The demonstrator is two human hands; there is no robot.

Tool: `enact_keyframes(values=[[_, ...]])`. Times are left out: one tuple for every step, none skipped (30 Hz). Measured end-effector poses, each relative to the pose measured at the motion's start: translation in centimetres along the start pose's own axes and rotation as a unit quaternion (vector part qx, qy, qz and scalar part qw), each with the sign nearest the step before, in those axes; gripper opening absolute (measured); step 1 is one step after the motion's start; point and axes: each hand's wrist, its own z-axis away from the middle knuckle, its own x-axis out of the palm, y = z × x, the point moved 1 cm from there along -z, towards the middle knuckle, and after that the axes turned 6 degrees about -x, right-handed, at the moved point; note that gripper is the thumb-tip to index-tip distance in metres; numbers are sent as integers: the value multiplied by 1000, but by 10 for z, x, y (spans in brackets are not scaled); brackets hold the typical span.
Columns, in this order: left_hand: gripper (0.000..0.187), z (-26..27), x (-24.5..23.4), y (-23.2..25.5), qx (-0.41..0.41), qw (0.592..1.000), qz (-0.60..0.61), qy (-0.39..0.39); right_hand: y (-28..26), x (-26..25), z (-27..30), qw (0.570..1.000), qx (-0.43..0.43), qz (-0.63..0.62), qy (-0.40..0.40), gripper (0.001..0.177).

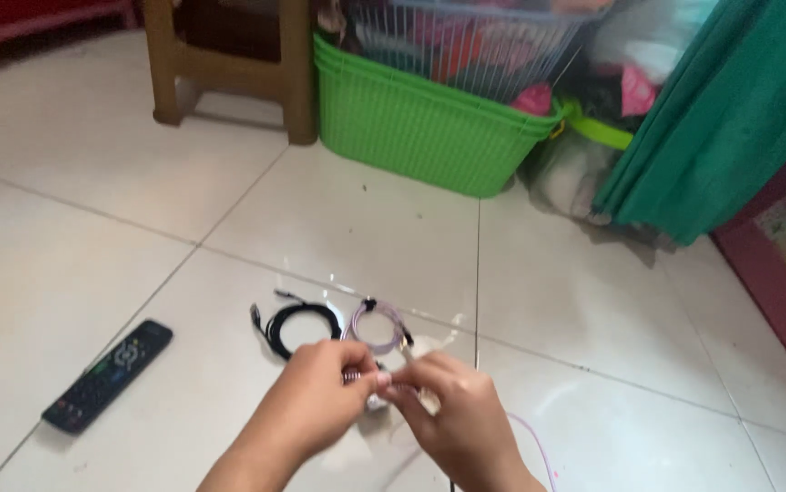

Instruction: Organizing and untangling several charging cables and power adapters on the floor.

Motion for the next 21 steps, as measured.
enact_keyframes(values=[[25, -1, 1, -1, 22, 1000, 13, 2, 0, -2, 1, 999, -43, 21, 3, 11], [25, 0, -3, 5, 27, 1000, 13, 6, 1, -6, -1, 999, -48, 24, 7, 11], [23, 3, -5, 9, 3, 1000, -4, -12, 2, -10, 0, 998, -52, 26, -8, 10], [22, 7, -6, 14, -22, 999, -21, -30, 2, -15, 1, 998, -57, 28, -22, 9], [22, 4, -7, 13, -25, 999, -20, -31, 0, -17, 1, 998, -54, 28, -24, 9], [23, 2, -7, 12, 13, 998, -56, -36, -1, -19, 1, 999, -19, 14, -45, 10], [24, 2, -5, 11, 49, 994, -91, -43, -2, -21, 5, 998, 20, 1, -67, 10], [24, 3, -6, 12, 45, 994, -90, -50, -1, -23, 6, 997, 27, 0, -71, 10], [24, 4, -8, 14, 71, 991, -100, -58, 1, -25, 7, 992, 87, -31, -90, 11], [25, 5, -10, 15, 98, 987, -110, -66, 2, -26, 9, 981, 146, -62, -108, 13], [25, 12, -14, 20, 96, 987, -109, -69, -1, -28, 10, 981, 150, -62, -110, 13], [25, 18, -17, 25, 96, 987, -99, -88, -4, -31, 12, 959, 212, -140, -122, 16], [25, 23, -23, 31, 99, 986, -90, -103, -6, -33, 10, 929, 269, -216, -131, 20], [25, 25, -23, 32, 99, 986, -90, -102, -7, -32, 12, 930, 268, -216, -131, 20], [25, 26, -24, 33, 88, 987, -83, -102, -7, -31, 13, 894, 305, -307, -120, 22], [25, 27, -25, 34, 78, 989, -77, -102, -7, -30, 13, 847, 339, -395, -108, 24], [25, 27, -23, 30, 83, 989, -77, -99, -8, -29, 13, 850, 334, -393, -106, 24], [25, 28, -21, 26, 89, 990, -45, -104, -9, -28, 14, 825, 351, -433, -92, 23], [25, 30, -19, 20, 93, 990, -13, -108, -10, -26, 15, 797, 367, -473, -79, 22], [25, 33, -21, 20, 95, 990, -14, -104, -13, -23, 13, 799, 362, -473, -80, 22], [26, 38, -22, 18, 57, 994, -5, -90, -18, -19, 13, 806, 363, -461, -79, 20]])
